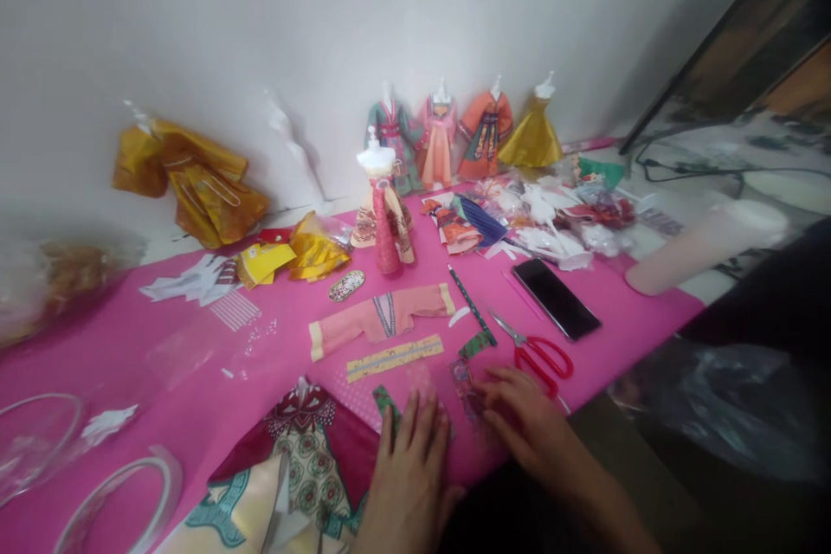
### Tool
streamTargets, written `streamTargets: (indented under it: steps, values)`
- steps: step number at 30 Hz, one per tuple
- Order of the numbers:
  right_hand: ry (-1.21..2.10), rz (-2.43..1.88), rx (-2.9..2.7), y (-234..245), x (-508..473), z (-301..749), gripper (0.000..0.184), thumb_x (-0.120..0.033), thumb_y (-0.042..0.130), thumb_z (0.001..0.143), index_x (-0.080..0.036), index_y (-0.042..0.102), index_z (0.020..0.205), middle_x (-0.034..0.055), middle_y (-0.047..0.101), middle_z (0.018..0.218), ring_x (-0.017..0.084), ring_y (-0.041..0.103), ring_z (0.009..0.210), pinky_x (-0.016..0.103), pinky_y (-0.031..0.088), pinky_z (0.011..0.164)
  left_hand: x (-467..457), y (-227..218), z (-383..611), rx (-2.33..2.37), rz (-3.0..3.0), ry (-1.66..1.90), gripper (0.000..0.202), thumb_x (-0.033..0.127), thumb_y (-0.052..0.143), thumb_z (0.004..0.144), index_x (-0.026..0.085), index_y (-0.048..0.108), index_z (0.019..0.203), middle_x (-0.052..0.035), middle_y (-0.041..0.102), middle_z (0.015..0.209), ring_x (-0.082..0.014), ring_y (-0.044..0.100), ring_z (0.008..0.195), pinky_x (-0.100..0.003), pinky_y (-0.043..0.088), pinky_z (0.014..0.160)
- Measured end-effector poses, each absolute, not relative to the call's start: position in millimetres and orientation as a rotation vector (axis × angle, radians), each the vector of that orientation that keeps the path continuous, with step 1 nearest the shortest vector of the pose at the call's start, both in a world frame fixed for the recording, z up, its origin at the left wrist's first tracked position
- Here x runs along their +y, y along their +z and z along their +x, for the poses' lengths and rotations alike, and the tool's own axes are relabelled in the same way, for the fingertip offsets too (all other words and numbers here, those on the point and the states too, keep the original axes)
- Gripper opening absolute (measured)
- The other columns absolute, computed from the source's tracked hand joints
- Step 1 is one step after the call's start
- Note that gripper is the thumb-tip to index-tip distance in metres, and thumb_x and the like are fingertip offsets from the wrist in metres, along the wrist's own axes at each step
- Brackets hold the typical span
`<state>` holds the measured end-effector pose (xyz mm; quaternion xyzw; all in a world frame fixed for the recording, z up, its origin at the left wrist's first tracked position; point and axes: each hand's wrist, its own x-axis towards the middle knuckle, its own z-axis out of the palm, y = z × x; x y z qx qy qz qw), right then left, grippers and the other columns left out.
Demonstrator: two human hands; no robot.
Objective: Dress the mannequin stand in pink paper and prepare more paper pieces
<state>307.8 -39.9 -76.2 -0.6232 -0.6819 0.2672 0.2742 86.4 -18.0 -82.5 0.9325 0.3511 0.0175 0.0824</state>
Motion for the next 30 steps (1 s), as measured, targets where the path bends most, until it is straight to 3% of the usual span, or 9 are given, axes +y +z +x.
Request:
streamTargets:
  steps: [4, 7, 9, 12, 16, 24, 27, 30]
  values:
    - [0.835, -1.596, -1.968, -79.9, -38.9, 295.8, 0.019, -0.02, 0.052, 0.093, -0.022, 0.064, 0.107, 0.0099, 0.068, 0.126, 0.029, 0.045, 0.136, 0.059, 0.027, 0.115, -21.4, -81.4, 89.3, 1.067, 2.794, 0.037, 0.061, 0.023, 0.071, 0.075, 0.012, 0.058, 0.133, -0.0218, 0.051, 0.144, -0.047, 0.05, 0.129, -0.07, 0.049, 0.095]
    - [0.863, -1.56, -1.946, -78.9, -33.5, 293.3, 0.014, -0.018, 0.052, 0.092, -0.022, 0.064, 0.1, 0.0089, 0.069, 0.123, 0.029, 0.043, 0.137, 0.058, 0.026, 0.115, -22.4, -80.1, 88.6, 1.078, 2.814, 0.057, 0.06, 0.023, 0.072, 0.073, 0.014, 0.06, 0.131, -0.022, 0.053, 0.143, -0.0466, 0.052, 0.127, -0.07, 0.05, 0.094]
    - [0.817, -1.565, -1.863, -77.2, -29.3, 295.9, 0.009, -0.021, 0.053, 0.092, -0.022, 0.062, 0.093, 0.0094, 0.069, 0.12, 0.028, 0.052, 0.127, 0.052, 0.037, 0.109, -23.3, -79.0, 86.4, 1.078, 2.833, 0.086, 0.059, 0.024, 0.073, 0.072, 0.016, 0.062, 0.129, -0.0225, 0.054, 0.142, -0.0462, 0.053, 0.127, -0.069, 0.051, 0.092]
    - [0.73, -1.663, -1.747, -75.9, -23.3, 302.2, 0.01, -0.025, 0.052, 0.092, -0.021, 0.058, 0.085, 0.0078, 0.069, 0.098, 0.023, 0.062, 0.095, 0.038, 0.051, 0.084, -24.3, -78.1, 81.0, 1.064, 2.882, 0.178, 0.057, 0.026, 0.075, 0.071, 0.018, 0.063, 0.127, -0.0229, 0.056, 0.14, -0.0449, 0.056, 0.124, -0.066, 0.054, 0.089]
    - [0.715, -1.851, -1.712, -78.7, -16.7, 304.6, 0.016, -0.025, 0.053, 0.089, -0.021, 0.056, 0.074, 0.0025, 0.061, 0.077, 0.019, 0.058, 0.071, 0.032, 0.045, 0.064, -24.1, -81.5, 72.2, 1.021, 2.963, 0.35, 0.055, 0.026, 0.075, 0.072, 0.019, 0.063, 0.125, -0.0225, 0.06, 0.137, -0.0429, 0.061, 0.12, -0.062, 0.058, 0.084]
    - [0.726, -1.937, -1.658, -79.5, -4.9, 299.1, 0.018, -0.021, 0.057, 0.084, -0.02, 0.058, 0.067, 0.0014, 0.063, 0.07, 0.019, 0.058, 0.066, 0.03, 0.041, 0.06, -18.4, -93.8, 59.0, 1.04, 2.971, 0.564, 0.05, 0.014, 0.056, 0.08, 0.02, 0.057, 0.129, -0.0165, 0.062, 0.137, -0.0379, 0.061, 0.121, -0.057, 0.059, 0.084]
    - [0.803, -1.893, -1.663, -71.7, -3.9, 301.3, 0.018, -0.022, 0.058, 0.085, -0.019, 0.061, 0.067, -0.0004, 0.064, 0.067, 0.017, 0.058, 0.063, 0.026, 0.041, 0.057, -13.6, -91.5, 53.1, 1.055, 2.962, 0.618, 0.042, 0.013, 0.055, 0.08, 0.021, 0.061, 0.122, -0.0141, 0.067, 0.13, -0.0363, 0.064, 0.117, -0.055, 0.06, 0.081]
    - [0.883, -1.865, -1.676, -67.2, -3.4, 302.5, 0.019, -0.022, 0.058, 0.086, -0.02, 0.065, 0.069, -0.003, 0.066, 0.062, 0.014, 0.059, 0.058, 0.023, 0.039, 0.052, -7.9, -89.7, 45.9, 1.117, 2.921, 0.674, 0.032, 0.02, 0.059, 0.082, 0.018, 0.063, 0.114, -0.0171, 0.07, 0.121, -0.037, 0.065, 0.115, -0.057, 0.059, 0.082]
